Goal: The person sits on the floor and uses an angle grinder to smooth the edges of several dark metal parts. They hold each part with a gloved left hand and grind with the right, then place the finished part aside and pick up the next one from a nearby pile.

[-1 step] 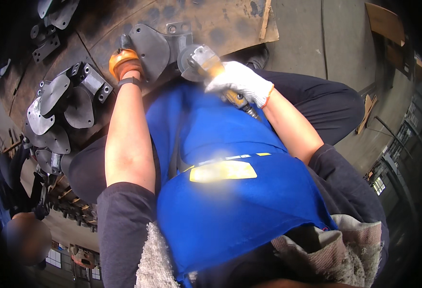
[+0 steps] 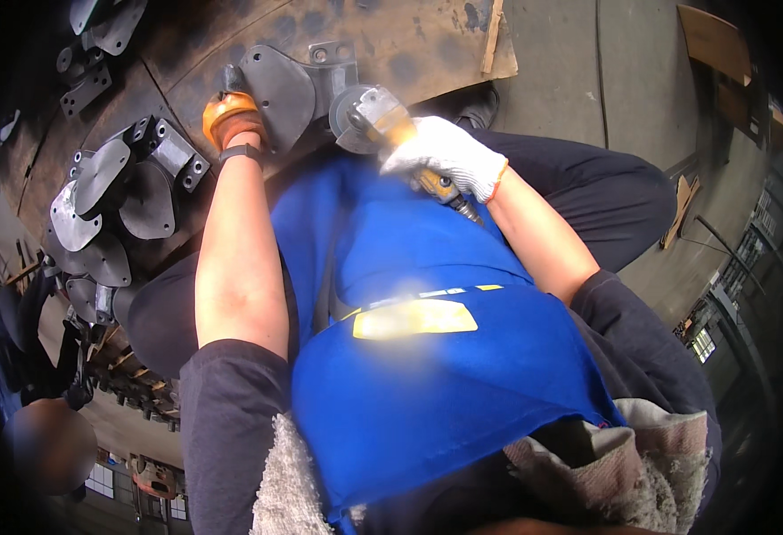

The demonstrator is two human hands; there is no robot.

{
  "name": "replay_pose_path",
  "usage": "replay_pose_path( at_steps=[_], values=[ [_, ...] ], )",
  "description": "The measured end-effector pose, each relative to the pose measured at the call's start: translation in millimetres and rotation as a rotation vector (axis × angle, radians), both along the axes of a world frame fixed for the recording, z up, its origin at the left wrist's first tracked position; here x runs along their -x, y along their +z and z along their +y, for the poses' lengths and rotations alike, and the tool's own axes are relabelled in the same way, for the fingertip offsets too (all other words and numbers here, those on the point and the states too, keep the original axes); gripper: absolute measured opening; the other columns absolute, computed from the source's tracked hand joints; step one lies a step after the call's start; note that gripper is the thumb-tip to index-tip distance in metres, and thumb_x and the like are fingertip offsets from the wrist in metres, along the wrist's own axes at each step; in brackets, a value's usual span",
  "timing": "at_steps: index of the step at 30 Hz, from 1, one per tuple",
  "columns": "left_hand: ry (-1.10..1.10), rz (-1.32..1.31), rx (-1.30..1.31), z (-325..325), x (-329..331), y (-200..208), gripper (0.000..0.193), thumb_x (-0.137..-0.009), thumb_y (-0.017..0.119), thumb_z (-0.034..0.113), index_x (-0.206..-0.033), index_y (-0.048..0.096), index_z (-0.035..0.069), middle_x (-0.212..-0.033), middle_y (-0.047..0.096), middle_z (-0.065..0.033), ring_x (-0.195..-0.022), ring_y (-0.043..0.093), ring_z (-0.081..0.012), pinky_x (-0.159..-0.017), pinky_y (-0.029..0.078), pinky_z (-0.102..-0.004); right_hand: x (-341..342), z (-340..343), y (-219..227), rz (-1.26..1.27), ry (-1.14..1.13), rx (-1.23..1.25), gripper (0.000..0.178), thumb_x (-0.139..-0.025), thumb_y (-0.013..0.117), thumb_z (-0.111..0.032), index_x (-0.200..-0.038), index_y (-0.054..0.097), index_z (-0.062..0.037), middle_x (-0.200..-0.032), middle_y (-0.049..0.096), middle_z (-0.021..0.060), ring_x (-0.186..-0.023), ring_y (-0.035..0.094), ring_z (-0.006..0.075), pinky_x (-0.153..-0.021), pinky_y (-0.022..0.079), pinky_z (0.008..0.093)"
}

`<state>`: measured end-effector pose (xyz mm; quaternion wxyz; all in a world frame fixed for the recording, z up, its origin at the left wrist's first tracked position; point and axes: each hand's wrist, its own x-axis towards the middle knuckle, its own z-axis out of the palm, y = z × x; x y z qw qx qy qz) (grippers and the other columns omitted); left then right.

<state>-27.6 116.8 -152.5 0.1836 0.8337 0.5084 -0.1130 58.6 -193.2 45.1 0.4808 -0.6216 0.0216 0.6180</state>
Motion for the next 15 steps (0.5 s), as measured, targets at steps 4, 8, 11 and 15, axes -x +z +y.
replay_pose_path(
  at_steps=[4, 8, 11, 15],
  values=[
    [-0.311, 0.1, -0.118, -2.1, -1.8, 10.4, 0.047, -0.089, 0.055, 0.049, -0.106, 0.067, 0.006, -0.103, 0.07, -0.015, -0.099, 0.065, -0.0328, -0.084, 0.051, -0.039, -7.0, 3.2, 1.4, 0.059, -0.021, 0.04, 0.018, -0.076, 0.077, -0.015, -0.08, 0.066, -0.0008, -0.064, 0.061, 0.0062, -0.056, 0.058, 0.0136, -0.053, 0.046, 0.0276],
    [-0.109, 0.182, 0.015, -5.7, -10.1, 26.9, 0.066, -0.096, 0.03, 0.061, -0.122, 0.061, 0.009, -0.114, 0.067, -0.0119, -0.109, 0.061, -0.0297, -0.09, 0.048, -0.0366, -3.5, -2.5, -3.1, 0.056, -0.04, -0.04, 0.017, -0.076, 0.076, -0.014, -0.079, 0.066, -0.0007, -0.064, 0.061, 0.0065, -0.056, 0.057, 0.0138, -0.053, 0.046, 0.0272],
    [-0.217, 0.266, 0.044, -14.3, -18.9, 52.8, 0.073, -0.097, 0.024, 0.065, -0.124, 0.061, 0.008, -0.118, 0.066, -0.0114, -0.111, 0.061, -0.0296, -0.093, 0.047, -0.0356, -7.9, 4.1, -0.7, 0.065, -0.065, -0.009, 0.017, -0.077, 0.075, -0.015, -0.079, 0.066, -0.0006, -0.064, 0.061, 0.0064, -0.056, 0.057, 0.0139, -0.053, 0.046, 0.0272],
    [-0.18, 0.261, 0.036, -3.4, -10.3, 26.8, 0.063, -0.098, 0.031, 0.059, -0.129, 0.057, 0.011, -0.122, 0.065, -0.0093, -0.11, 0.062, -0.0271, -0.093, 0.048, -0.0349, -9.0, -0.6, 1.5, 0.028, -0.002, 0.02, 0.018, -0.076, 0.076, -0.016, -0.08, 0.067, -0.0006, -0.065, 0.062, 0.0066, -0.056, 0.058, 0.0136, -0.054, 0.046, 0.0272]
  ],
)
